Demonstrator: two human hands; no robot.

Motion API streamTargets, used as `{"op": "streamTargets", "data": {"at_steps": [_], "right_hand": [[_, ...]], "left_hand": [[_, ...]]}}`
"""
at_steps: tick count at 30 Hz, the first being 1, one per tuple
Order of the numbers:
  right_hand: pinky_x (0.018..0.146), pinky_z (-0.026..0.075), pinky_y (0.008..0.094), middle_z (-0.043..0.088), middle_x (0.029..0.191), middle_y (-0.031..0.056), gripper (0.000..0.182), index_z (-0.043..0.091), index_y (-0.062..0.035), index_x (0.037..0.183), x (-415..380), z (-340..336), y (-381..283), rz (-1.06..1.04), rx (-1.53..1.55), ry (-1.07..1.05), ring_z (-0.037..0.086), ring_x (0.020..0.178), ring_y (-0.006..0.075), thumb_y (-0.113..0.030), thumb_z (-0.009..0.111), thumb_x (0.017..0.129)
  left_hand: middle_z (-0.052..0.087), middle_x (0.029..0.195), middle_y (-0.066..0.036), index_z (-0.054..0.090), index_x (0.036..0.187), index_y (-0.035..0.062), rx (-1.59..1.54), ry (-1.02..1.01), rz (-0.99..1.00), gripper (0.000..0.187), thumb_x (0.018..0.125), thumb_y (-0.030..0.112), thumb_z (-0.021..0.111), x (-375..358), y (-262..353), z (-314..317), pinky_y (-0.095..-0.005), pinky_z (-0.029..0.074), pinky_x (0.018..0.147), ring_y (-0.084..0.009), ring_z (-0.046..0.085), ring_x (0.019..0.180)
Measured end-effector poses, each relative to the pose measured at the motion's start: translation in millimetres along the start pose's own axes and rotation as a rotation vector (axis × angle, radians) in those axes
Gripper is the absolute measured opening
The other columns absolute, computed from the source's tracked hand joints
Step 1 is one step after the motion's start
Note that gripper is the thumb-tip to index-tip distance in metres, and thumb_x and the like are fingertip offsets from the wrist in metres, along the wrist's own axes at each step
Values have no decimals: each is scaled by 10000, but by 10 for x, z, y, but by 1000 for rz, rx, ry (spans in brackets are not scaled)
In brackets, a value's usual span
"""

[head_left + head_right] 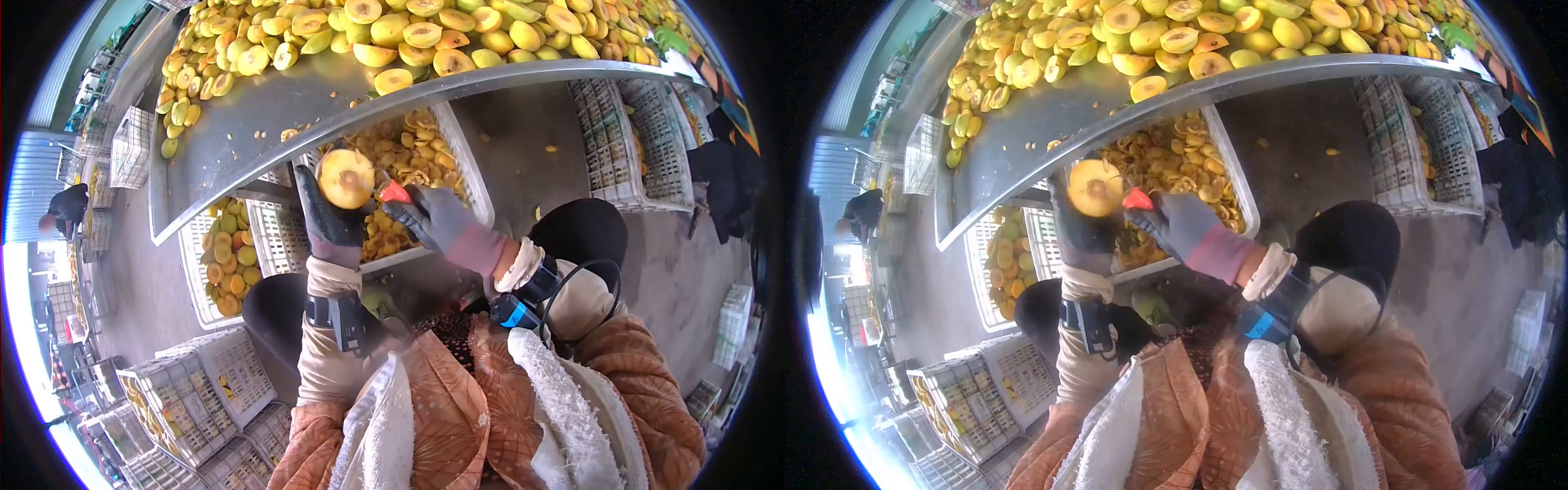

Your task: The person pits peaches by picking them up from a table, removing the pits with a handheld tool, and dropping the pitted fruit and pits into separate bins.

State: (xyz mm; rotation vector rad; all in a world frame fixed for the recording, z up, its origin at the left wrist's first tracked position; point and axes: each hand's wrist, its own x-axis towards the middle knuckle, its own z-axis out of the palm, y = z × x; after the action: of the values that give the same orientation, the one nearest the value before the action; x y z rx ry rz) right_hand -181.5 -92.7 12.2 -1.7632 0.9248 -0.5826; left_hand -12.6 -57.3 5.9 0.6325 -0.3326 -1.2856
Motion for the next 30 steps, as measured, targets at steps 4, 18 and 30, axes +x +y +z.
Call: {"op": "streamTargets", "data": {"at_steps": [4,18,30], "right_hand": [[591,426,451,582,699,243,487,599,24,799,19,95,91,17,-56,-13,563,680,417,-455,546,864],[527,395,332,576,655,123,244,593,2,969,-90,109,0,-18,215,-19,529,560,219,-221,503,928],[589,446,438,614,768,211,243,596,-6,939,-78,131,114,-124,-97,-44,586,724,410,-230,507,906]], "left_hand": [[520,1095,-96,242,1348,91,255,31,46,522,933,277,499,-121,-119,95,-315,482,828,-210,539,964],[571,968,-62,520,1098,41,722,178,170,291,873,209,597,-78,-241,340,-256,465,766,-136,555,873],[568,904,-42,555,1019,17,776,203,275,227,843,147,616,-113,-294,340,-229,449,729,-107,541,816]]}}
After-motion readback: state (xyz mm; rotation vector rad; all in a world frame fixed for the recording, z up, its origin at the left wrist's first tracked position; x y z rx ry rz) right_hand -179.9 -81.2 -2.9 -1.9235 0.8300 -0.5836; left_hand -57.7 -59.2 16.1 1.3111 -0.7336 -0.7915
